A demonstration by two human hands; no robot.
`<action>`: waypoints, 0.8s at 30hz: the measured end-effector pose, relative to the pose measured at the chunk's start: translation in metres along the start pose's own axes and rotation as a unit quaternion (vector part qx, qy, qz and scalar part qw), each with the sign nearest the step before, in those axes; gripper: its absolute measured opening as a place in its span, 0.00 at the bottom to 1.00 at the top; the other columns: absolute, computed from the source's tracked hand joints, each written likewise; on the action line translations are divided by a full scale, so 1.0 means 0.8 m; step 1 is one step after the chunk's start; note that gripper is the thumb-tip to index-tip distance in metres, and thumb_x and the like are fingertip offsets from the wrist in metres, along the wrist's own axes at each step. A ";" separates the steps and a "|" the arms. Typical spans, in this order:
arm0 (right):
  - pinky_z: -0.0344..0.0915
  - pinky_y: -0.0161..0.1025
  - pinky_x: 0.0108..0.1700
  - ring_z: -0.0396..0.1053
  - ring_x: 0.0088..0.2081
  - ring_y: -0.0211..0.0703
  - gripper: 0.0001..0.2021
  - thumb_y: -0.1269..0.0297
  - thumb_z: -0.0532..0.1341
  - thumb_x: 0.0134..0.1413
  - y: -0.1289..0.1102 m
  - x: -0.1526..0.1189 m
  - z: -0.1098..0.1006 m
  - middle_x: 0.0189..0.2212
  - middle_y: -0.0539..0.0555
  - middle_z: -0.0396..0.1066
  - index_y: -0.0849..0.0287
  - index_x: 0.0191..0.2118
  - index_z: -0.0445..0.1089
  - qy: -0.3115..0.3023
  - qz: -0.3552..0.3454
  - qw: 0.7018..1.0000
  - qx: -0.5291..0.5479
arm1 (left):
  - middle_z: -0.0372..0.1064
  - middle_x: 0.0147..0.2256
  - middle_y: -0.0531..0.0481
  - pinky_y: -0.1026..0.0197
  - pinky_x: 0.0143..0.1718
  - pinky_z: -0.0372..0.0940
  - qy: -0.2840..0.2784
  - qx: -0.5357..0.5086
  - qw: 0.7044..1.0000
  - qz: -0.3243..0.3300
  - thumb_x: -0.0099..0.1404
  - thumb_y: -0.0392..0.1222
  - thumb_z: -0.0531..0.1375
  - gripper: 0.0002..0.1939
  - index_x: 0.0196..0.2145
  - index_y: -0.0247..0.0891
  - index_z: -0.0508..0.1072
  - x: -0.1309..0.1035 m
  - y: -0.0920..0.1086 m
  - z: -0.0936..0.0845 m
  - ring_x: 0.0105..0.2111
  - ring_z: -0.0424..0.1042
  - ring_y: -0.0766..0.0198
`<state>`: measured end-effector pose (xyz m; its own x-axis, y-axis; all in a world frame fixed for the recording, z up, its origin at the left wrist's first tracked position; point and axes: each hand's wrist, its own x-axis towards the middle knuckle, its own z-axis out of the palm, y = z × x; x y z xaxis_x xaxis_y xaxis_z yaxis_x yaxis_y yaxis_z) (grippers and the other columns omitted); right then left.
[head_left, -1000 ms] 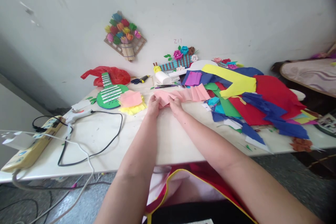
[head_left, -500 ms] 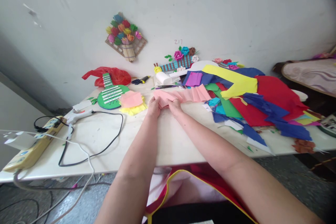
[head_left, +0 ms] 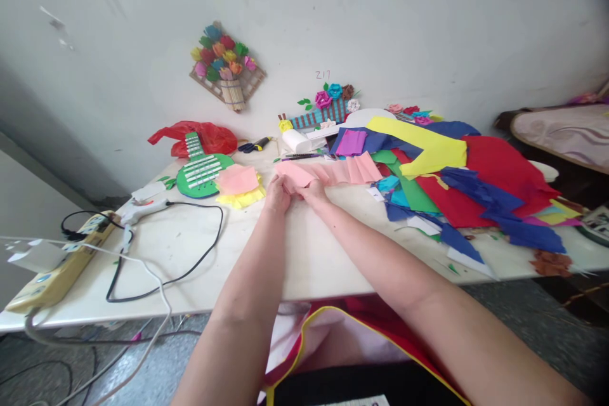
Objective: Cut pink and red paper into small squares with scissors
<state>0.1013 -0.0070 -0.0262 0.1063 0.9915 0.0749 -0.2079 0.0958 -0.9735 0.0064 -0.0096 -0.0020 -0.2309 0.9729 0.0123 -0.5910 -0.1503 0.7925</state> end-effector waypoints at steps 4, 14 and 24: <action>0.56 0.32 0.16 0.59 0.15 0.35 0.10 0.74 0.69 0.31 -0.001 -0.001 0.001 0.08 0.45 0.59 0.59 0.15 0.66 -0.002 0.008 0.996 -0.084 | 0.69 0.25 0.52 0.65 0.34 0.67 0.017 -0.016 1.000 0.009 0.55 0.31 0.56 0.06 0.32 0.38 0.67 0.006 -0.004 -0.003 0.30 0.72 0.66; 0.45 0.29 0.10 0.53 0.11 0.30 0.16 0.78 0.70 0.26 -0.005 -0.001 0.005 0.06 0.41 0.54 0.57 0.12 0.62 -0.014 0.002 0.999 -0.031 | 0.68 0.25 0.53 0.65 0.38 0.67 0.037 -0.016 0.999 0.007 0.56 0.30 0.55 0.05 0.29 0.38 0.67 0.007 -0.003 0.000 0.30 0.71 0.68; 0.61 0.34 0.20 0.61 0.18 0.38 0.13 0.68 0.71 0.30 -0.018 -0.009 0.007 0.10 0.45 0.59 0.57 0.14 0.64 0.023 0.013 0.984 -0.178 | 0.72 0.31 0.49 0.65 0.41 0.68 0.034 -0.034 0.999 -0.006 0.60 0.27 0.53 0.11 0.38 0.37 0.70 0.001 0.002 0.002 0.36 0.73 0.65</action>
<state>0.0979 -0.0151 -0.0117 0.1501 0.9876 0.0461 0.1416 0.0247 -0.9896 0.0064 -0.0092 0.0006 -0.2730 0.9612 -0.0403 -0.6450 -0.1518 0.7490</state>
